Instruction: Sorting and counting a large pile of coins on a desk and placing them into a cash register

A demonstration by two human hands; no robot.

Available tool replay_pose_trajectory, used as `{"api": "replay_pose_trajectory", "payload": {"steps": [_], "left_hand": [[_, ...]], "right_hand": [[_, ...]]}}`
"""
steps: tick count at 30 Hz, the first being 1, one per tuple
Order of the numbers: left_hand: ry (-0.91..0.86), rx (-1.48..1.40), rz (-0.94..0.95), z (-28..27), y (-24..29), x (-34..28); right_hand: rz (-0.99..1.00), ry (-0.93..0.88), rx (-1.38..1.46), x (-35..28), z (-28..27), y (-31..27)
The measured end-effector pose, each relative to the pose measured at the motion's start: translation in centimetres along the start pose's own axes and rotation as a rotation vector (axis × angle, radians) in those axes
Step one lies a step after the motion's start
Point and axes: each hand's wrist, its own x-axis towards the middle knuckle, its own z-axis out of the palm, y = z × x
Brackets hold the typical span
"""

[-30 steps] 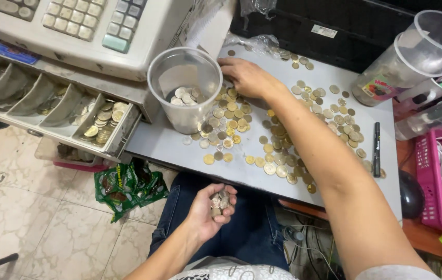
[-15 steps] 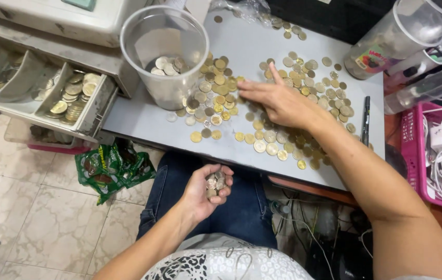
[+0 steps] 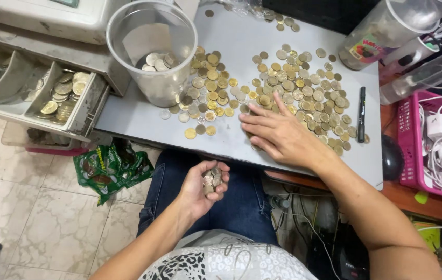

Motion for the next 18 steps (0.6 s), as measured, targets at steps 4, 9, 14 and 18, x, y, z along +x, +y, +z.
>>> {"api": "replay_pose_trajectory", "payload": {"steps": [4,9,14,18], "left_hand": [[0.003,-0.002,0.005,0.0,-0.1,-0.1],[0.011,0.023,0.016,0.3,0.3,-1.0],[0.019,0.007,0.012,-0.3,0.1,-0.4],[-0.012,0.018,0.000,0.2,-0.2,-0.1]], "right_hand": [[0.060,0.014,-0.024,1.5,0.2,0.5],[0.121,0.040,-0.130,2.2,0.9,0.8],[0.218,0.061,-0.233,1.3,0.7,1.8],[0.148,0.103,-0.165,2.1,0.4,0.7]]}}
